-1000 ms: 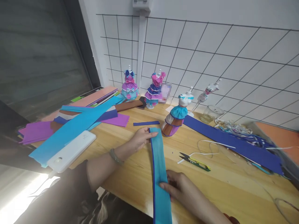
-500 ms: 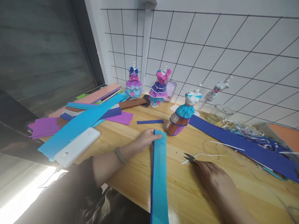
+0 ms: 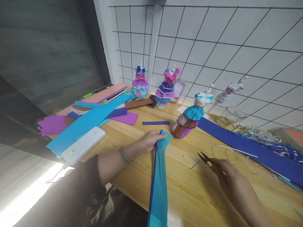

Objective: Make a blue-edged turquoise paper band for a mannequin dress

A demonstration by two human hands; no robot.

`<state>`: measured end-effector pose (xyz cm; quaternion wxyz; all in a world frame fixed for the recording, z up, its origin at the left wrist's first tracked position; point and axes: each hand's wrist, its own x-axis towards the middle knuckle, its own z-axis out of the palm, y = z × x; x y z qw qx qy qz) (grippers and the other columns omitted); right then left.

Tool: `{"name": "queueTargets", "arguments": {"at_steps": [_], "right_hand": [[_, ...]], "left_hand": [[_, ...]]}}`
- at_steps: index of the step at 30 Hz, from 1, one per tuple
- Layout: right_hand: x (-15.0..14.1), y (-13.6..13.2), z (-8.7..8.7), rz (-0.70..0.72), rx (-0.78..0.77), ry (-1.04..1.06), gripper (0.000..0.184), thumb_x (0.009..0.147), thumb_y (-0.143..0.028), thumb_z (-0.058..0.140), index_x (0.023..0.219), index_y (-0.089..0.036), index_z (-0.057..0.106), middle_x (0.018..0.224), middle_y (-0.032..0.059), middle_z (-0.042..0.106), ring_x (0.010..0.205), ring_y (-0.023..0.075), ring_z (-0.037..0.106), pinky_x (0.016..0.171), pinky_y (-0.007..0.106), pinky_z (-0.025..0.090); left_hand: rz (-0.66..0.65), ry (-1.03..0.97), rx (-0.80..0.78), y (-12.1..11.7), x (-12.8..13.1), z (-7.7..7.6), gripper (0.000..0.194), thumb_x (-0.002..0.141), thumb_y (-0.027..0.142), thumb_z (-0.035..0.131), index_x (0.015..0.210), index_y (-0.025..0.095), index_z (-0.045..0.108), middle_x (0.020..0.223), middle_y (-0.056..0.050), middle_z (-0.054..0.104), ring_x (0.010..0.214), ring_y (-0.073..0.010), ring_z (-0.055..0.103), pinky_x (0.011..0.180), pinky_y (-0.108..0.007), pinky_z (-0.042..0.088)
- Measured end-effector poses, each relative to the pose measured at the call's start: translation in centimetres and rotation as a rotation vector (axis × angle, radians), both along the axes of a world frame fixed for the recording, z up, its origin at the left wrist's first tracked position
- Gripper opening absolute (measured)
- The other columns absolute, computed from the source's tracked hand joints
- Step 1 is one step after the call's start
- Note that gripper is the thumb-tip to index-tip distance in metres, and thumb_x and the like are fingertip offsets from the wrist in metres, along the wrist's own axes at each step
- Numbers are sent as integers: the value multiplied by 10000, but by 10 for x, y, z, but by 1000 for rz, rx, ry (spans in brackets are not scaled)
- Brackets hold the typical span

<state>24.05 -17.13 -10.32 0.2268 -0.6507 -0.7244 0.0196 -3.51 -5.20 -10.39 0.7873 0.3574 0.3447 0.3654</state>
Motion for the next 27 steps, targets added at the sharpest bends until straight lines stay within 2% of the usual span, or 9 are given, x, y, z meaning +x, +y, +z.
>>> {"name": "queueTargets", "arguments": {"at_steps": [2,4,6,8,12,17,23,27], "right_hand": [[-6,5,15,-67,-73,206,317,886,-462,397,986,-210,563,792,72,654,721,215,639,635,329,497],[-18,11,29,-87,-188,415,349,865,-524,412,952,-216,551,600,11,570,563,175,569,550,294,464],[-33,17,39,-68,-319,589,375,839,-571,439,905,-216,539,516,-34,462,470,140,468,469,265,397],[-50,23,42,-58,-426,711,401,807,-601,479,872,-210,533,514,-56,388,435,115,393,428,247,332],[-76,29,21,9,-527,875,409,826,-609,458,864,-204,509,590,-55,378,456,87,329,430,230,268],[-86,25,-10,81,-609,992,411,857,-584,435,932,-188,518,610,-54,361,495,84,293,447,224,223],[-90,21,-16,121,-631,1032,389,863,-582,429,899,-203,505,615,-59,315,514,90,271,463,229,217],[-90,21,-16,125,-637,1022,390,869,-579,418,769,-205,463,620,-50,329,514,87,277,462,235,215]], "left_hand": [[-15,17,-9,2,-1,1,278,609,332,791,684,121,625,568,20,574,494,-53,486,494,-191,360],[-42,52,0,3,-3,2,281,626,352,777,655,126,613,512,35,529,441,-41,434,450,-191,310],[-89,91,34,4,-5,2,292,620,367,777,643,126,612,494,39,515,422,-36,408,434,-191,283],[-162,117,77,2,-6,3,304,604,376,784,665,125,626,527,32,545,440,-40,428,443,-188,292],[-274,148,128,-5,-5,4,334,574,402,796,678,134,624,570,33,570,473,-48,456,461,-183,322],[-333,196,114,-13,-1,1,361,561,431,791,717,139,647,587,27,596,476,-60,476,493,-201,367],[-364,189,59,-15,3,-4,370,571,426,782,752,119,681,632,4,632,520,-70,519,522,-205,388],[-401,197,59,-13,3,-9,393,582,420,777,805,108,687,683,-12,657,541,-72,537,569,-218,418]]}}
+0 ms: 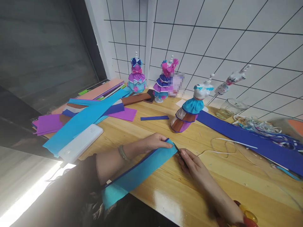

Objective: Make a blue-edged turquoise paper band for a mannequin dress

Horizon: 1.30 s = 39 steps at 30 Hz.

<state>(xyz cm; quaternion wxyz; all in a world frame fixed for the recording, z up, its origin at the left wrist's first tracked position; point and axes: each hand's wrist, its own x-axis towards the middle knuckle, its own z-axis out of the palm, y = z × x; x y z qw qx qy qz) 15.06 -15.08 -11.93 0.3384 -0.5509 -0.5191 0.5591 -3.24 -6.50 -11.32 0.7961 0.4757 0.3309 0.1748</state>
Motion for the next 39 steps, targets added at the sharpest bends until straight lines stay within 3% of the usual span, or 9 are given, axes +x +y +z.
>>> {"name": "queueTargets", "arguments": {"at_steps": [13,24,39], "right_hand": [[3,1,-9,2,28,-23,380,864,-575,432,821,-203,502,649,-30,361,566,106,335,487,233,304],[-2,1,-2,-18,78,-76,431,834,-615,445,761,-197,518,612,-32,381,537,103,335,473,234,303],[-1,1,-7,0,55,-64,412,855,-601,420,741,-207,460,617,-44,324,545,105,294,486,240,268]], "left_hand": [[-95,24,74,3,0,-9,435,597,461,754,851,114,695,718,-21,666,567,-90,549,590,-233,417],[-68,54,61,0,0,1,419,576,461,769,788,110,683,688,-10,652,556,-81,535,570,-226,404],[-76,22,29,1,2,-4,425,576,427,771,837,101,691,733,-33,670,581,-95,563,632,-250,444]]}}
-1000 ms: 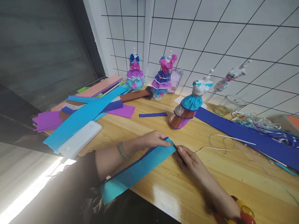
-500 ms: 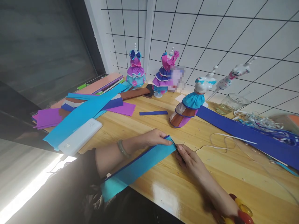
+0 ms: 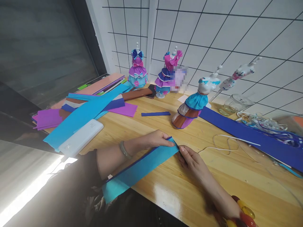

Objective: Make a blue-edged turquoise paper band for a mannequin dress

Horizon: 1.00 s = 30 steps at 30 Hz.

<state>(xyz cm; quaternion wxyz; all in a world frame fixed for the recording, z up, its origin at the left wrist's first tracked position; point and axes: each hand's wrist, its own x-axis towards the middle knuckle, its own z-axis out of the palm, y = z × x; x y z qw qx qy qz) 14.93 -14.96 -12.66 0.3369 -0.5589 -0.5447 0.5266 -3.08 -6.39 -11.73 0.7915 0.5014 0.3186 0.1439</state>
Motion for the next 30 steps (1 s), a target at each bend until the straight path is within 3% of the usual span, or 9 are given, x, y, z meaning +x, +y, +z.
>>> {"name": "queueTargets", "arguments": {"at_steps": [14,22,30], "right_hand": [[-2,0,11,-14,6,-55,451,804,-645,467,732,-201,505,578,-43,337,513,98,290,443,235,259],[-1,-1,11,-28,64,-83,429,819,-614,472,773,-197,561,580,-26,422,522,108,352,459,239,300],[1,-1,8,0,66,-111,441,829,-617,451,827,-198,590,592,-11,472,552,129,412,475,246,319]], "left_hand": [[-35,16,46,-1,-4,8,397,589,453,764,761,109,665,658,9,623,553,-70,512,574,-219,392],[-26,-46,7,3,-3,1,378,593,423,770,794,119,669,693,8,645,569,-70,533,620,-229,412],[-54,-14,53,2,-3,2,366,599,447,758,717,119,648,612,28,596,527,-62,487,560,-217,372]]}}
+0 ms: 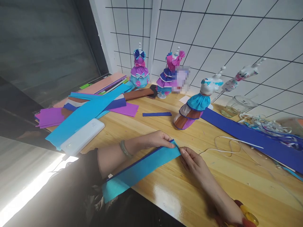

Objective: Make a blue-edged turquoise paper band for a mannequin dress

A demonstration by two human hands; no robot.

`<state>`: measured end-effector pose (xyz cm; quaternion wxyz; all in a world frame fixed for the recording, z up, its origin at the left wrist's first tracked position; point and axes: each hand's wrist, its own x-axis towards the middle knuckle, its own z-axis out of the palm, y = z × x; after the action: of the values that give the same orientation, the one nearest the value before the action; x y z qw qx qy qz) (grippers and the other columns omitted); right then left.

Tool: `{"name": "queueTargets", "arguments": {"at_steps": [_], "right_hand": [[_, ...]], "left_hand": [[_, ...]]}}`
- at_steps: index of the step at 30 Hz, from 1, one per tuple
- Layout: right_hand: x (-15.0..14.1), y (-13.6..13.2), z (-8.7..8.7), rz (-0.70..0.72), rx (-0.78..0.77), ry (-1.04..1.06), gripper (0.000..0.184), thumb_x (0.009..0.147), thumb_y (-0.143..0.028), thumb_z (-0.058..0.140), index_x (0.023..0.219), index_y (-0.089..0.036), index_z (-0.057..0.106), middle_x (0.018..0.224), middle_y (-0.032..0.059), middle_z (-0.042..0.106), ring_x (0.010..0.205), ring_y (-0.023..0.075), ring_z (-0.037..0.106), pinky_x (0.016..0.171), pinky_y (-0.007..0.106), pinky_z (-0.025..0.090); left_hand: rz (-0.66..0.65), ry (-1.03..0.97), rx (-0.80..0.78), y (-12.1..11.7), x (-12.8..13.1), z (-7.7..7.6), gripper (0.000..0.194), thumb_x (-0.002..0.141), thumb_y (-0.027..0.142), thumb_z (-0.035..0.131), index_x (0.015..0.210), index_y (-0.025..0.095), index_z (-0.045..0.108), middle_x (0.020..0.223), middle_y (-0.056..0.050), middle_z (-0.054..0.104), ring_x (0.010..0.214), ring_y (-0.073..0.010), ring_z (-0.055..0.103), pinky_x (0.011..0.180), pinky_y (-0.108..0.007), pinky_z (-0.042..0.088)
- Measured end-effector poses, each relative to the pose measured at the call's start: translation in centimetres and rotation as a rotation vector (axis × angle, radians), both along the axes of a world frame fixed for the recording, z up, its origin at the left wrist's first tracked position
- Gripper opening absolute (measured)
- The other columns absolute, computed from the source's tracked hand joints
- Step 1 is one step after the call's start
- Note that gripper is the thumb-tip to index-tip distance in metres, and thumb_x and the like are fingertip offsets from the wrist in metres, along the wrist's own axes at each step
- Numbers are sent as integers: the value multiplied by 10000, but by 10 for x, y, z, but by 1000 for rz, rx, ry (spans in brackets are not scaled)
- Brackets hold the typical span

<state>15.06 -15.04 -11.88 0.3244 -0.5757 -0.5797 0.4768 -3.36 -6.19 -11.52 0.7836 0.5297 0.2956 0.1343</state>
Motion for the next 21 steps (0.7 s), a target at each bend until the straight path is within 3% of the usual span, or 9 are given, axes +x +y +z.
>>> {"name": "queueTargets", "arguments": {"at_steps": [9,21], "right_hand": [[-6,1,6,0,24,-11,442,826,-619,452,824,-201,593,557,-17,447,541,133,414,470,252,321],[-6,0,7,-10,31,-11,439,823,-624,453,772,-204,574,565,-15,453,561,133,426,479,250,331]], "left_hand": [[-27,22,97,-2,0,5,400,613,491,736,622,122,584,554,51,500,506,-51,412,516,-209,306],[-83,-30,133,1,-2,-2,349,681,458,699,673,122,603,589,44,525,526,-52,427,528,-209,310]]}}
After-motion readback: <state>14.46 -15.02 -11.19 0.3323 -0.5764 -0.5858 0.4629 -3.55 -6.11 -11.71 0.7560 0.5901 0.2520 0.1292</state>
